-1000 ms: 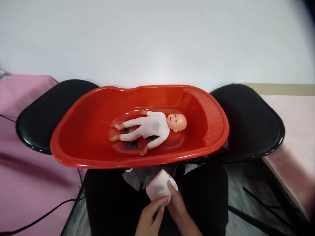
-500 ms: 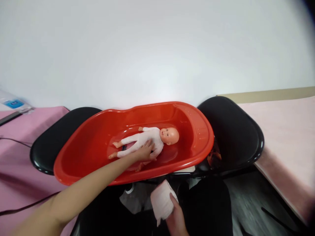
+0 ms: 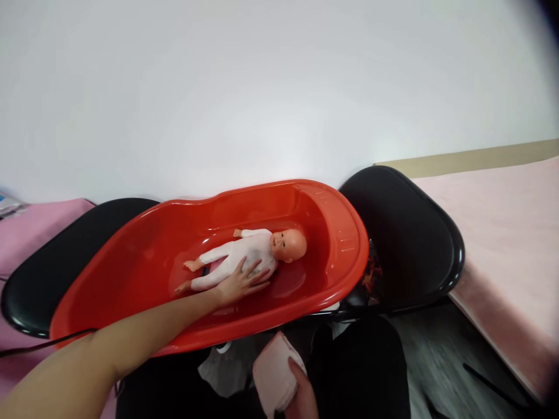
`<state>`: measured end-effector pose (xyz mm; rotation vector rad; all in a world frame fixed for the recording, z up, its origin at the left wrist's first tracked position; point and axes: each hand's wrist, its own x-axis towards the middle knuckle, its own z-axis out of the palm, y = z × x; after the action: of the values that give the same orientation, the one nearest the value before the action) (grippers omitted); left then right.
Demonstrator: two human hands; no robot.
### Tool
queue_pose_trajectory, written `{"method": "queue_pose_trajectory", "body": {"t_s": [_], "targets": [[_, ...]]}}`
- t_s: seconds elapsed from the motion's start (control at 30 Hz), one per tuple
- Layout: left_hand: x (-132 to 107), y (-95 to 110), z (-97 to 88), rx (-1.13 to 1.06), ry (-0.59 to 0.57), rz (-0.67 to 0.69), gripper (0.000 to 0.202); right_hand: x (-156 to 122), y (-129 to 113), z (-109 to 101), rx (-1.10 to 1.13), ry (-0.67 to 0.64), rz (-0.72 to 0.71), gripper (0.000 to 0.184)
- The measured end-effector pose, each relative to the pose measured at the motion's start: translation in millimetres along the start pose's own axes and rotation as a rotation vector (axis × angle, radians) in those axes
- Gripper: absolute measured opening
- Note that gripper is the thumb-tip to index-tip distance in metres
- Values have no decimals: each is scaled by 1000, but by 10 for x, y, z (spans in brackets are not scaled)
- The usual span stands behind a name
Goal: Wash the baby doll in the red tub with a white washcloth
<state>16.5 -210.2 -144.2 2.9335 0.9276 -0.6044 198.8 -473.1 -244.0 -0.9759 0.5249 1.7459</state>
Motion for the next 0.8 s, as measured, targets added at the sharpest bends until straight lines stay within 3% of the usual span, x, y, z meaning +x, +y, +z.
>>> {"method": "queue_pose_trajectory", "body": {"t_s": [0.17, 0.3, 0.47, 0.63, 0.8], "targets": [[-66, -161, 77, 91, 37, 43, 78, 22, -24, -21, -24, -9, -21, 76], [-167, -319, -13, 136, 108, 21, 72, 15, -18, -66, -112, -48, -42, 72], [-405, -586, -107, 96, 94, -46, 74, 94, 55, -122, -209, -88, 1, 76], [-432, -759, 67, 123, 169, -91, 84, 174, 123, -135, -327, -121, 28, 74], [-337, -872, 138, 126, 226, -111, 74, -67, 27, -100, -577, -184, -140, 65]]}}
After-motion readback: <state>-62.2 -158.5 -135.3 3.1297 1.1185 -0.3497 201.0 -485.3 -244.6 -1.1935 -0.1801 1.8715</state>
